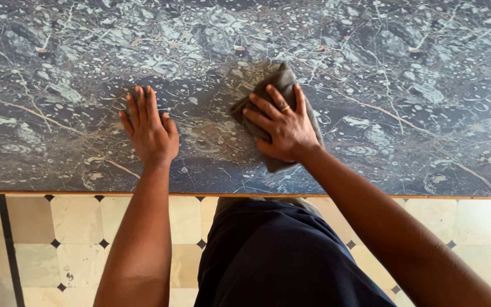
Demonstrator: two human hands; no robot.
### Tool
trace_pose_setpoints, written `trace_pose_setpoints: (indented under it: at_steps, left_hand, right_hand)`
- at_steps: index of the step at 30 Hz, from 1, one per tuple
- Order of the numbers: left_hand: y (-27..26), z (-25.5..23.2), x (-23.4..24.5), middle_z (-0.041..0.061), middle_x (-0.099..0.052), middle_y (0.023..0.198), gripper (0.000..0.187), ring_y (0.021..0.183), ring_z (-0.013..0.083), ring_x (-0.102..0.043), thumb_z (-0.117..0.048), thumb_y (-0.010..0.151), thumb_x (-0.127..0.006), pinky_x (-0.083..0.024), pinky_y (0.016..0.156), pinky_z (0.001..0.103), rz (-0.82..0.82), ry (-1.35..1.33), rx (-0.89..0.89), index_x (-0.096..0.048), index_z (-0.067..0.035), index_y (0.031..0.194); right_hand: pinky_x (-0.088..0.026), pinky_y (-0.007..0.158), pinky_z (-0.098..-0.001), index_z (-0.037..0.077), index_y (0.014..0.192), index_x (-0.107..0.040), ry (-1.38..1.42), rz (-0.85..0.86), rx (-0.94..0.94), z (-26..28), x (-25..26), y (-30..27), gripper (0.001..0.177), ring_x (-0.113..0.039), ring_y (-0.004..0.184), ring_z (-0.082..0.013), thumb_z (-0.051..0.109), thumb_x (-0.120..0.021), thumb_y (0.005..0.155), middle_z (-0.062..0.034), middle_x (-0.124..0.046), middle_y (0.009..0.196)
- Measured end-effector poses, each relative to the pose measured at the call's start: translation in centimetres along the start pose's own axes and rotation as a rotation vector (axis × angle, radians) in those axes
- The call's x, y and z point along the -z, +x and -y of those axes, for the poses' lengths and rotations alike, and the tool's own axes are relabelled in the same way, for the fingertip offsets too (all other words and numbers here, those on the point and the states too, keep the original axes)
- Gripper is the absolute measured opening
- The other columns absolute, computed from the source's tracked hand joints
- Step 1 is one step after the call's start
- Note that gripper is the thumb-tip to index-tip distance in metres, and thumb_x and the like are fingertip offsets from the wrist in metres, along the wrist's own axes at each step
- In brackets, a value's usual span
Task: The person wipes the surface of a marble-topped table with a cloth, then moves to clean the wooden legs and frame of the table. The task involves systematic wiping of the tabletop followed by the wooden structure.
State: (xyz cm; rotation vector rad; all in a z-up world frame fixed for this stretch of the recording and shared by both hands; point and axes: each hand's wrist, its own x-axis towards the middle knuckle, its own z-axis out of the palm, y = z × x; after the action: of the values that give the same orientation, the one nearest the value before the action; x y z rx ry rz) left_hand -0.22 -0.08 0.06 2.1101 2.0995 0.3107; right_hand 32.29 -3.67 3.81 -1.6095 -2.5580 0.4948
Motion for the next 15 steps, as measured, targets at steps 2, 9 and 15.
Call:
trace_pose_setpoints:
  at_steps: [2, 9, 15]
  left_hand:
    - [0.0, -0.1, 0.0, 0.015, -0.031, 0.171, 0.062, 0.159, 0.0372, -0.021, -0.021, 0.105, -0.044, -0.008, 0.129, 0.058, 0.004, 0.003, -0.004, -0.033, -0.009, 0.164]
    - [0.0, 0.0, 0.0, 0.015, -0.031, 0.171, 0.061, 0.159, 0.0368, -0.022, -0.022, 0.104, -0.046, -0.008, 0.128, 0.058, -0.002, 0.0, -0.011, -0.035, -0.008, 0.163]
    - [0.1, 0.0, -0.1, 0.014, -0.03, 0.171, 0.062, 0.16, 0.0358, -0.021, -0.024, 0.104, -0.045, -0.008, 0.129, 0.058, 0.012, 0.018, 0.004, -0.035, -0.009, 0.163]
  right_hand:
    - [-0.001, 0.12, -0.0741, 0.032, 0.151, -0.051, -0.014, -0.017, -0.018, -0.7, -0.1, 1.1, 0.072, -0.02, 0.157, -0.0309, 0.048, -0.065, 0.082, -0.0006, -0.036, 0.166]
    - [0.0, 0.118, -0.077, 0.032, 0.15, -0.053, -0.044, -0.114, -0.08, -3.7, -0.1, 6.3, 0.067, -0.021, 0.156, -0.0334, 0.054, -0.058, 0.087, -0.0035, -0.037, 0.166]
    - [0.001, 0.118, -0.0762, 0.03, 0.151, -0.053, -0.047, -0.149, -0.18, -6.0, 1.5, 9.7, 0.069, -0.02, 0.157, -0.034, 0.048, -0.06, 0.085, -0.0036, -0.037, 0.166]
